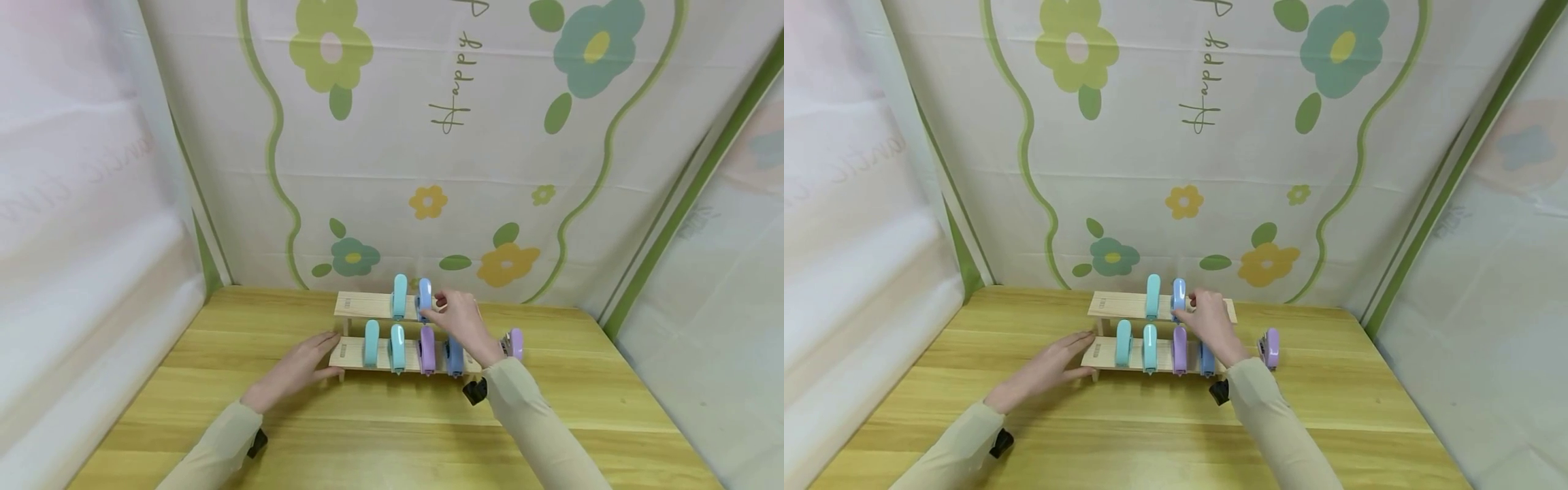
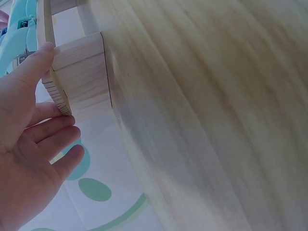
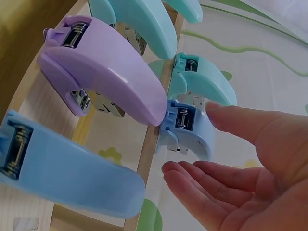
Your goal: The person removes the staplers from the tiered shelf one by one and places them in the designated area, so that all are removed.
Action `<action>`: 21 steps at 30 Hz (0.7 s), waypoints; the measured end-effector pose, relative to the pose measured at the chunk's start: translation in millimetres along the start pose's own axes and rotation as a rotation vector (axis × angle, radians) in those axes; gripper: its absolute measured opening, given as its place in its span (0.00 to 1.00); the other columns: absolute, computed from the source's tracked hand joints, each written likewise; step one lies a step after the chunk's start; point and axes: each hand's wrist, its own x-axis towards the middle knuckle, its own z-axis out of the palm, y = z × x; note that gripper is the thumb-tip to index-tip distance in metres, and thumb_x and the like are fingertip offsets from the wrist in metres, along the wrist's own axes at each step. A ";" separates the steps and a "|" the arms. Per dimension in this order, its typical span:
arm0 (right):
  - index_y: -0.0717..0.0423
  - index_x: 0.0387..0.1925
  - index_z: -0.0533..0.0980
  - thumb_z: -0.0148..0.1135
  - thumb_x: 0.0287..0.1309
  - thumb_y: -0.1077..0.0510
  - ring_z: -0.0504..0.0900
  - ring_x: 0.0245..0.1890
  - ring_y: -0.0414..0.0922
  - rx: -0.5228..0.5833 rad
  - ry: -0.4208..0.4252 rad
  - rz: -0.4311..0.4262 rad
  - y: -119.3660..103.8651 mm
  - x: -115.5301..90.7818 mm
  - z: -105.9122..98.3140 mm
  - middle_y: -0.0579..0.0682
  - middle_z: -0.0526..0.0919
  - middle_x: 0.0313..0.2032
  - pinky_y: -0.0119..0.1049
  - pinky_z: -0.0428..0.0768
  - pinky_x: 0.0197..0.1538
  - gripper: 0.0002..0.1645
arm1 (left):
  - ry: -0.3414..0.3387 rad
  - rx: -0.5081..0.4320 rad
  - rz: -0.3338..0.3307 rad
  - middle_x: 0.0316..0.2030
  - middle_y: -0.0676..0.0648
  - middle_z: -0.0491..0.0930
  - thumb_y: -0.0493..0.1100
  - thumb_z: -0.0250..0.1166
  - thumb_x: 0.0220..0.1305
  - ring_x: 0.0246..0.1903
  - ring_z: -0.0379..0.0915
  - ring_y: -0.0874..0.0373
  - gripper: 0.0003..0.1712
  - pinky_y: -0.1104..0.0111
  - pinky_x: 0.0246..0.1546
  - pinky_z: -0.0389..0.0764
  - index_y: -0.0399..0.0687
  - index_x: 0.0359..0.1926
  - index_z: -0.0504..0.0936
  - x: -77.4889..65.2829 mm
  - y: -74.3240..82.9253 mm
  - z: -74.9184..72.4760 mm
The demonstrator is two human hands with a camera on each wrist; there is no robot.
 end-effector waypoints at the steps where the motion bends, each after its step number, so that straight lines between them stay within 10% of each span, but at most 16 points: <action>1: 0.67 0.51 0.79 0.71 0.57 0.47 0.88 0.42 0.53 -0.006 0.001 -0.001 0.1 0.7 0.5 0.63 0.87 0.45 0.44 0.90 0.43 0.30 | 0.002 0.000 0.001 0.66 0.32 0.71 0.52 0.70 0.61 0.64 0.71 0.37 0.41 0.49 0.64 0.77 0.30 0.66 0.69 0.1 0.0 0.1; 21: 0.60 0.29 0.81 0.73 0.55 0.51 0.79 0.24 0.41 0.025 0.002 0.003 -5.5 9.7 8.8 0.55 0.88 0.31 0.28 0.76 0.23 0.15 | -0.005 0.004 0.004 0.65 0.31 0.71 0.53 0.69 0.62 0.65 0.70 0.37 0.41 0.49 0.65 0.76 0.29 0.66 0.69 1.5 0.9 -0.4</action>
